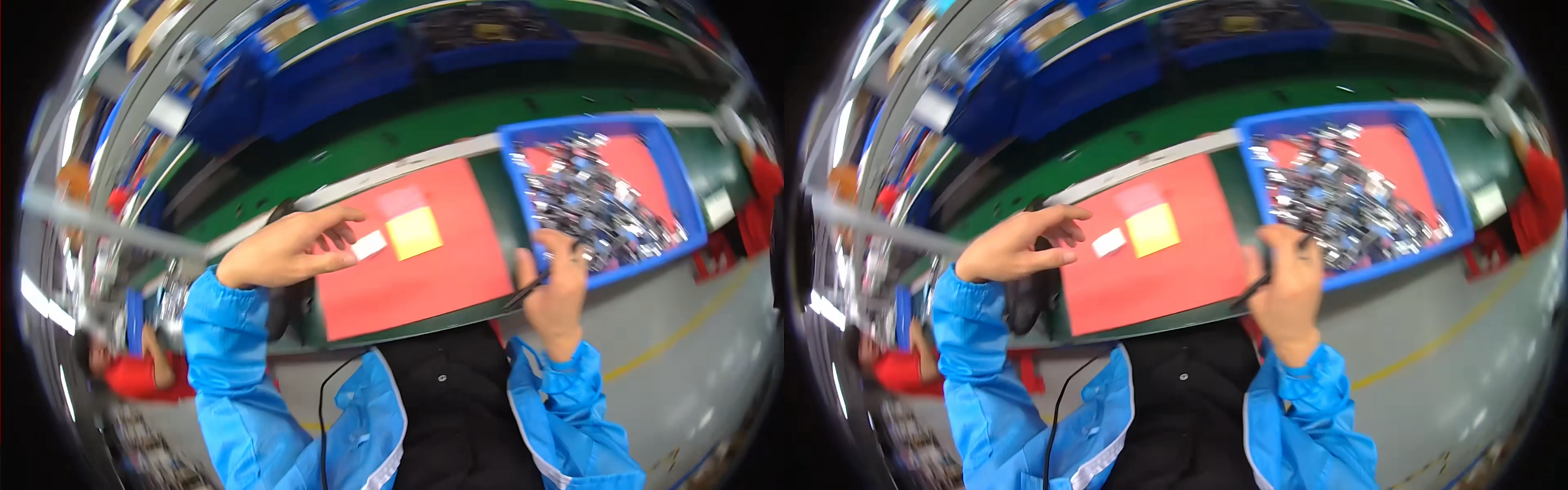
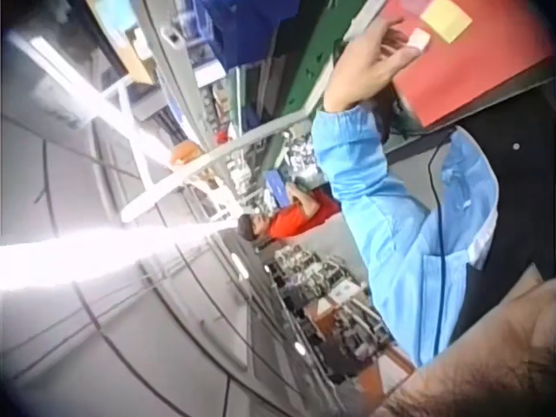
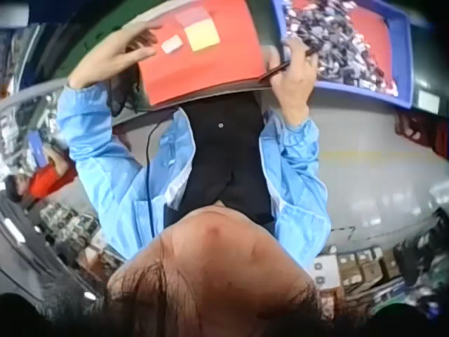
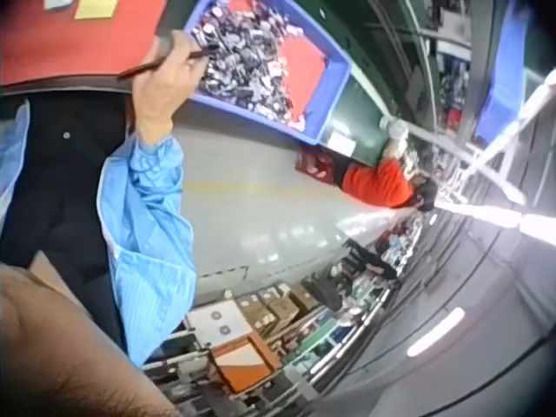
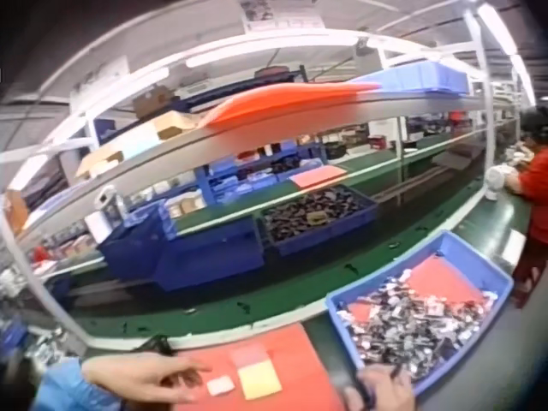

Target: Assembling small electronic components and placing them into a compartmentalized blue tray.

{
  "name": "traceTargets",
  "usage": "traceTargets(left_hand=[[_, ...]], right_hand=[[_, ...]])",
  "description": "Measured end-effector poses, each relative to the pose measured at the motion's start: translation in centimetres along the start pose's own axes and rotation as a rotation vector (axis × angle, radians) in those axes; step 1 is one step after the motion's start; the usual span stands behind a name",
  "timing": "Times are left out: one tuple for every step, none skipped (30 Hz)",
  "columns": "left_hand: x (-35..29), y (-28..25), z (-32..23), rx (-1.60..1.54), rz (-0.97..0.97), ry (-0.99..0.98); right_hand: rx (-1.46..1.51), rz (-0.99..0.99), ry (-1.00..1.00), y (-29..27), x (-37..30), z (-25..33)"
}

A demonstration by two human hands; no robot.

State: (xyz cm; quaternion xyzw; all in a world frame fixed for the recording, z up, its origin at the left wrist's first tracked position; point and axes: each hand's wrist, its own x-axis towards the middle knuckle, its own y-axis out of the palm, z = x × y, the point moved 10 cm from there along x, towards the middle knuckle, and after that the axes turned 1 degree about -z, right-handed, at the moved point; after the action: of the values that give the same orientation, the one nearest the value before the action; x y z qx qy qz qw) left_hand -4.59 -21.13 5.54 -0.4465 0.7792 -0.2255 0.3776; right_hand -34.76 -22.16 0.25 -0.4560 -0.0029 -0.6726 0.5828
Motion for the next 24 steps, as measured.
traceTargets(left_hand=[[-2.5,0.2,1.3,-0.065,-0.045,-0.034],[-4.9,0.4,2.2,-0.123,-0.095,-0.057],[-6.8,0.9,3.1,-0.184,-0.135,-0.063],[-9.3,1.6,4.0,-0.197,-0.165,-0.083],[-13.0,1.7,5.9,-0.347,-0.314,-0.153],[-16.7,2.2,7.9,-0.498,-0.46,-0.217],[-20.5,3.5,9.4,-0.56,-0.576,-0.23],[-23.8,4.7,10.7,-0.623,-0.684,-0.235],[-26.4,6.4,11.4,-0.634,-0.705,-0.237],[-28.9,7.4,12.3,-0.679,-0.794,-0.24],[-30.7,8.3,13.1,-0.724,-0.881,-0.24],[-31.6,9.3,13.4,-0.731,-0.906,-0.239],[-32.1,10.2,14.0,-0.748,-0.921,-0.246],[-32.5,10.9,14.6,-0.766,-0.934,-0.25],[-33.0,11.7,15.1,-0.784,-0.945,-0.252],[-33.4,12.4,15.3,-0.793,-0.948,-0.231],[-34.1,13.1,15.6,-0.809,-0.967,-0.224],[-34.5,13.5,16.0,-0.824,-0.977,-0.215],[-34.7,13.9,16.7,-0.838,-0.986,-0.205],[-34.7,14.4,17.5,-0.845,-0.977,-0.178],[-35.0,15.1,18.7,-0.869,-0.985,-0.155],[-35.6,16.0,18.9,-0.902,-1.002,-0.157],[-36.2,16.8,19.3,-0.936,-1.023,-0.164],[-36.0,17.1,20.7,-0.952,-1.033,-0.175]], right_hand=[[-0.019,0.044,0.015,0.4,0.0,-0.8],[-0.045,0.077,0.024,1.0,-0.2,-1.2],[-0.012,0.1,-0.008,1.9,-0.3,-1.0],[-0.009,0.115,-0.016,2.4,-0.6,-1.0],[-0.016,0.127,-0.019,2.7,-0.9,-1.2],[-0.029,0.136,-0.021,3.0,-1.2,-1.5],[-0.016,0.149,-0.049,3.4,-1.4,-1.2],[-0.015,0.164,-0.032,3.5,-1.3,-1.2],[-0.011,0.179,-0.014,3.7,-1.4,-1.3],[-0.01,0.192,0.004,3.9,-1.4,-1.5],[-0.009,0.196,-0.016,4.0,-1.4,-1.4],[-0.033,0.199,-0.029,4.4,-1.5,-1.4],[-0.07,0.194,-0.034,4.1,-1.7,-1.4],[-0.109,0.186,-0.038,3.9,-1.8,-1.4],[-0.12,0.177,-0.052,3.8,-1.8,-1.1],[-0.127,0.165,-0.05,3.6,-1.8,-1.0],[-0.136,0.151,-0.047,3.4,-1.8,-0.9],[-0.15,0.133,-0.035,3.3,-1.7,-1.0],[-0.17,0.114,-0.038,3.4,-1.7,-1.0],[-0.148,0.106,-0.042,3.8,-1.7,-1.0],[-0.124,0.1,-0.048,4.2,-1.5,-0.9],[-0.092,0.119,-0.057,4.7,-2.0,-0.2],[-0.098,0.132,-0.066,4.9,-2.2,0.7],[0.054,0.095,-0.024,4.5,-2.0,1.4]])
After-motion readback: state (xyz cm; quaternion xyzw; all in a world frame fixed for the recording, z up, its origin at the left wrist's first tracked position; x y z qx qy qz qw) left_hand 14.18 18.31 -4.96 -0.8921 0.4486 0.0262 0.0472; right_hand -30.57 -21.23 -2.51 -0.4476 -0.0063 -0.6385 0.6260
